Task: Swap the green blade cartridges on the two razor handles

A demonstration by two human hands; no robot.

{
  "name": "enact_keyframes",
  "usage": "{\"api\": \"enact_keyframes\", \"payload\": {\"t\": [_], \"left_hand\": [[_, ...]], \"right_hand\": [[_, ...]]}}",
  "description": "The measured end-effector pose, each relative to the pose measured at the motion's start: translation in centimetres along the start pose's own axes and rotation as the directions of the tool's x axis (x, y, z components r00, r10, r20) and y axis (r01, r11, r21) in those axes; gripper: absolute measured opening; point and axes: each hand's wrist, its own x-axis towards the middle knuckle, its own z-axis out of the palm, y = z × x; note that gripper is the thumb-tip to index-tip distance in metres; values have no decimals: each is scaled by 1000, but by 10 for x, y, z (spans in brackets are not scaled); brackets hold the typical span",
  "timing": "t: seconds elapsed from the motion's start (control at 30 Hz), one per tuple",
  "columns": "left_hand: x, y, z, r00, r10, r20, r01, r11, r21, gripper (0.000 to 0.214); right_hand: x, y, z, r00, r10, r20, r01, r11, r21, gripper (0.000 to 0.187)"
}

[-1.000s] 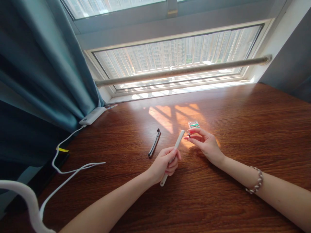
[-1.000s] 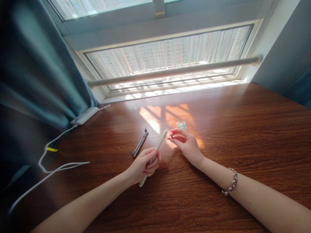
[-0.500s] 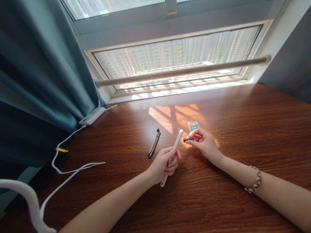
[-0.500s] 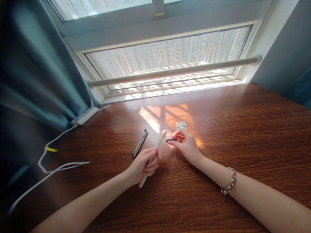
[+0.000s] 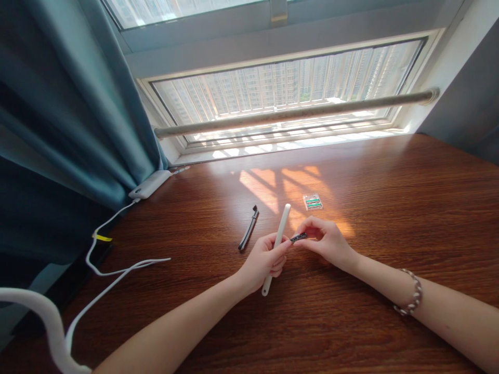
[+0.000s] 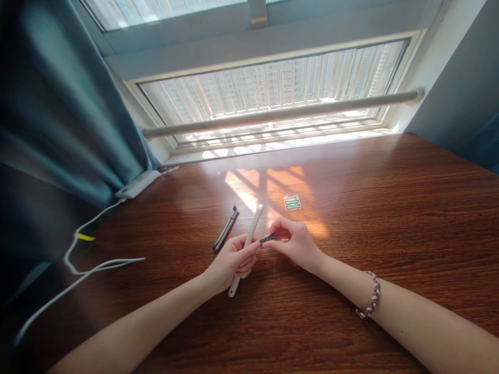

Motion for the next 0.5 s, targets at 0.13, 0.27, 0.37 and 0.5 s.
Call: {"api": "enact_keyframes", "payload": {"t": [0.13, 0.27, 0.37, 0.5], "left_hand": [[0, -3, -1, 998, 51, -32, -48, 995, 91, 25], [1, -5, -2, 993, 98, -71, -85, 981, 175, 27], [0, -6, -2, 989, 127, -81, -109, 974, 197, 27], [0, -5, -2, 985, 150, -82, -133, 974, 181, 27]], "right_hand": [[-2, 0, 0, 1000, 13, 7, -13, 997, -81, 21], [-4, -2, 1, 998, -65, 26, 69, 981, -179, 21], [-4, -4, 1, 974, -194, 120, 224, 917, -330, 19], [-3, -6, 0, 941, -316, 123, 338, 838, -429, 16]]}}
